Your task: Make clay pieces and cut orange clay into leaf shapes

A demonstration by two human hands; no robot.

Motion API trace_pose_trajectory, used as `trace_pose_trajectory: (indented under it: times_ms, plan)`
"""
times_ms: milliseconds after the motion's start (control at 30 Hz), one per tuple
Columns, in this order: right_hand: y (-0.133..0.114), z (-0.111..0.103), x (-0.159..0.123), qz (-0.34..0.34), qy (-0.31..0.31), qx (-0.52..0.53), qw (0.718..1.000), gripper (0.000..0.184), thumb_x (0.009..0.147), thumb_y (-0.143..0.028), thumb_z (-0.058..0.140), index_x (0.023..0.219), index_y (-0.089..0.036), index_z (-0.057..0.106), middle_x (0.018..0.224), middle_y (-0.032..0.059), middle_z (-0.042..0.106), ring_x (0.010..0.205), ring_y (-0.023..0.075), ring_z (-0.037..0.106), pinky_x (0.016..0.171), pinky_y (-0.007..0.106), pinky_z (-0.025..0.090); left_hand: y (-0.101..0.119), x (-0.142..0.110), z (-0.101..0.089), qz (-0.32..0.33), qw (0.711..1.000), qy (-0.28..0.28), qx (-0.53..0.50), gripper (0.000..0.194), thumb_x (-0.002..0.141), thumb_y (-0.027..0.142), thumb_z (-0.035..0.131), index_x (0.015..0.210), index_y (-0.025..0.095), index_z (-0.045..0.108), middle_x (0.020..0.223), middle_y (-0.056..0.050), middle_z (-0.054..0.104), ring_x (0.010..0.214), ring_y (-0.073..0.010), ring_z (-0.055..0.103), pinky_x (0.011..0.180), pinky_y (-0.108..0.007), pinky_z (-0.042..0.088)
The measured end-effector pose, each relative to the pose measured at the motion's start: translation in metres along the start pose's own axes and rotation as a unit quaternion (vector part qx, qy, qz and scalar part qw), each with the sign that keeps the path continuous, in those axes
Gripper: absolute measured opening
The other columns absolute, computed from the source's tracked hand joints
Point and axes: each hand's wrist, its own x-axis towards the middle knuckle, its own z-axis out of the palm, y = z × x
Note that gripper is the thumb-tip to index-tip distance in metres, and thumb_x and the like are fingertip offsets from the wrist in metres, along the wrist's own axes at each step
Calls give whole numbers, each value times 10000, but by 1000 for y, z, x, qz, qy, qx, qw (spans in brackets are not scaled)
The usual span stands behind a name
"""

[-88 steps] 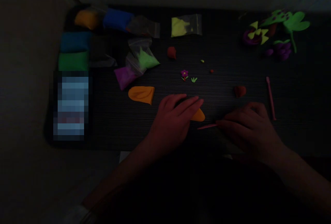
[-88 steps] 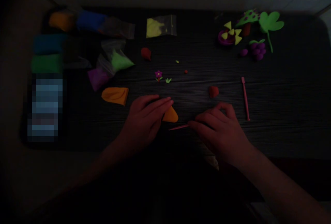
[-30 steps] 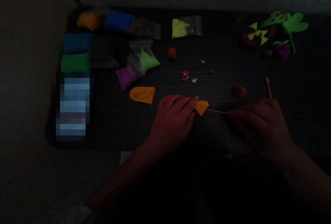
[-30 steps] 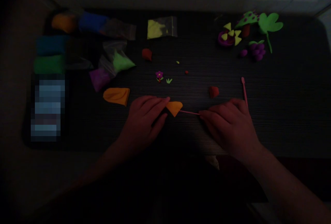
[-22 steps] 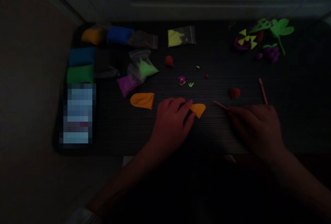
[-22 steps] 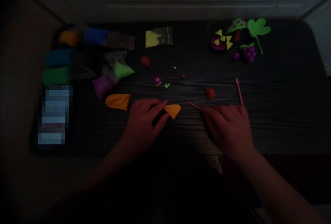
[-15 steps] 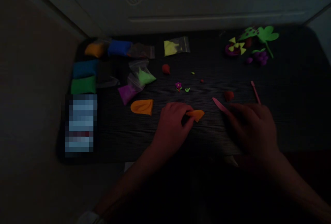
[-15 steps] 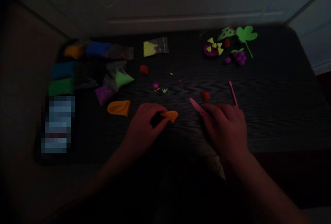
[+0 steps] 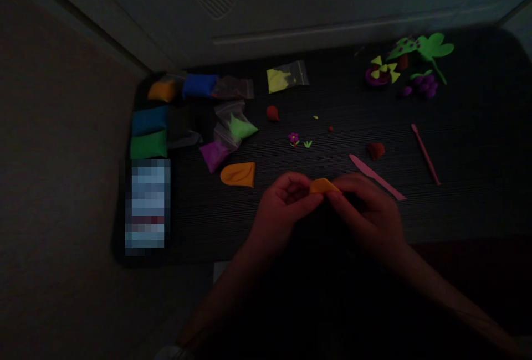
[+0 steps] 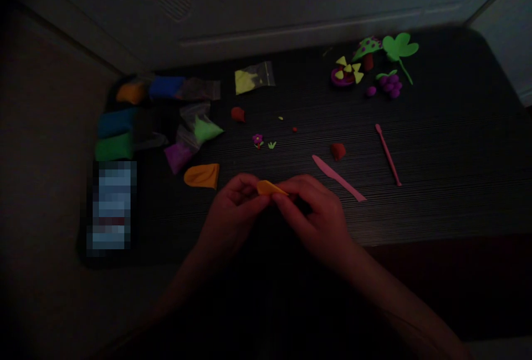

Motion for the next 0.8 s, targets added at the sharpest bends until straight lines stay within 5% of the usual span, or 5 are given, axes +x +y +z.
trace_pose_trajectory:
  times_ms: [200, 567, 800]
  plan:
    - [5, -4, -4, -18, 9, 16, 1000, 149, 829, -194, 591, 967, -235, 630, 857, 1, 654, 802, 141, 595, 695, 281, 493, 5, -3, 1, 28, 995, 25, 87, 115, 693, 239, 717, 794, 195, 685, 819, 7, 718, 762, -134, 664, 728, -253, 529]
    - [5, -5, -6, -16, 28, 53, 998, 231, 818, -166, 603, 1017, -274, 647, 842, -10, 654, 795, 140, 587, 678, 280, 491, 8, -5, 2, 34, 997, -6, 69, 102, 689, 234, 728, 784, 214, 696, 795, 21, 698, 740, -108, 631, 696, -215, 488]
    - [5, -4, -5, -80, 37, 0, 996, 472, 797, -165, 611, 1242, -295, 522, 940, 25, 622, 816, 169, 578, 716, 334, 506, 0, -2, -3, -38, 997, 6, -61, 86, 688, 230, 729, 740, 202, 667, 719, 44, 660, 653, -71, 577, 646, -193, 445]
